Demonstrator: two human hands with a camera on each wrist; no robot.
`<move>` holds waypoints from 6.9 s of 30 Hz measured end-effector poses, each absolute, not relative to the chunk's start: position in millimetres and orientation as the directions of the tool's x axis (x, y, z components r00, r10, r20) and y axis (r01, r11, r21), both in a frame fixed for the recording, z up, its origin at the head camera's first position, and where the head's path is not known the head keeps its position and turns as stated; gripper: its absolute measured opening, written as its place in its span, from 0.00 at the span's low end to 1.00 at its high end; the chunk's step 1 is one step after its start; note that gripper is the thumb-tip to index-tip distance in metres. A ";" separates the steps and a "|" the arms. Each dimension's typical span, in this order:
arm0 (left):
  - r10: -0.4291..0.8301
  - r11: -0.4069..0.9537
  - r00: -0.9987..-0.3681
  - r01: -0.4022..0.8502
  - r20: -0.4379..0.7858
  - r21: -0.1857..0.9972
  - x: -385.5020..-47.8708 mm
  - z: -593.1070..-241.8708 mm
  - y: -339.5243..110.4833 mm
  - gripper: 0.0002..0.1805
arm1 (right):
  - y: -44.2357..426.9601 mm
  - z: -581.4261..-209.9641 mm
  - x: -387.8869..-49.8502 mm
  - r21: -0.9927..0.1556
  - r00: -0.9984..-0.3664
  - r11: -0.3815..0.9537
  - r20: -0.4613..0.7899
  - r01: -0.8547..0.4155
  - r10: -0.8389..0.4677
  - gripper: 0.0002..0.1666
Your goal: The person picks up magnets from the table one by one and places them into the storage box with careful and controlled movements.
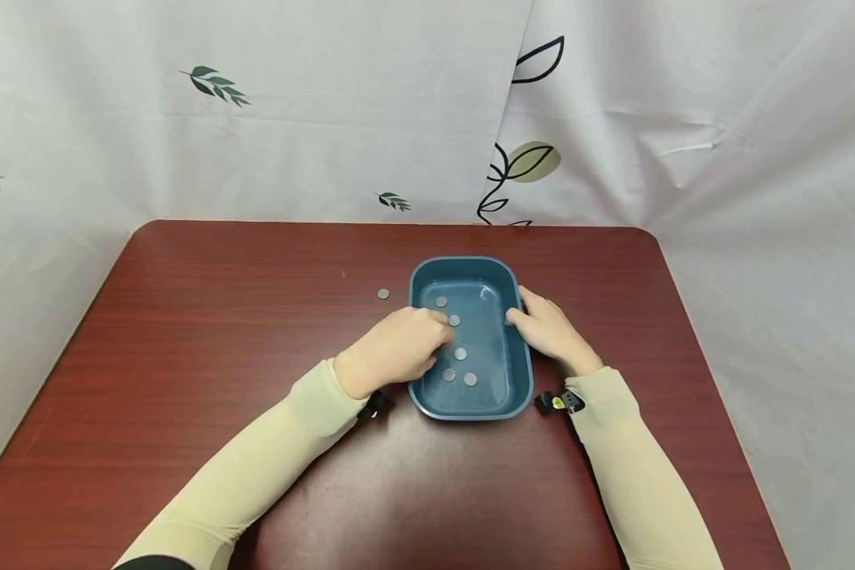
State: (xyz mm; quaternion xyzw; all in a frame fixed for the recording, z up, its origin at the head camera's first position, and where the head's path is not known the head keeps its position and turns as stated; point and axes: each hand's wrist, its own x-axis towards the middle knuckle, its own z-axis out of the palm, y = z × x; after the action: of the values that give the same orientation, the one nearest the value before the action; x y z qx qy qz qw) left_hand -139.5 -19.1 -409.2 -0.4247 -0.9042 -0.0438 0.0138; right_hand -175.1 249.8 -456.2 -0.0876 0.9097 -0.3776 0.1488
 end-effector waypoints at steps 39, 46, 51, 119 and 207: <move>0.619 0.784 -0.782 0.611 0.070 -0.107 -119.7 -421.7 2.5 0.05 | 248.4 -456.0 -175.6 -0.704 -0.937 0.708 -0.216 -0.045 -0.273 0.32; 0.619 0.784 -0.782 0.611 0.070 -0.111 -119.6 -422.1 2.9 0.05 | 248.8 -454.7 -175.6 -0.703 -0.938 0.709 -0.210 -0.052 -0.276 0.30; 0.620 0.783 -0.781 0.612 0.069 -0.112 -119.2 -422.9 3.0 0.05 | 248.9 -454.7 -175.0 -0.702 -0.937 0.710 -0.212 -0.050 -0.276 0.30; 0.615 0.760 -0.777 0.630 0.137 0.161 -154.3 -409.9 -73.3 0.46 | 247.8 -453.9 -173.3 -0.712 -0.939 0.701 -0.210 -0.046 -0.274 0.30; 0.583 0.811 -0.813 0.583 0.012 0.049 -183.6 -439.9 -103.2 0.08 | 246.9 -453.0 -174.1 -0.702 -0.938 0.711 -0.223 -0.033 -0.264 0.34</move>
State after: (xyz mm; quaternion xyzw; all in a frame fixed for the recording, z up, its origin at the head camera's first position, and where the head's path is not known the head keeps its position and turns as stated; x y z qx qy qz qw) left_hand -183.6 -103.2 -439.9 -0.3061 -0.9517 -0.0252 -0.0020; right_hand -174.1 246.9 -453.0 -0.0815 0.9118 -0.3711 0.1556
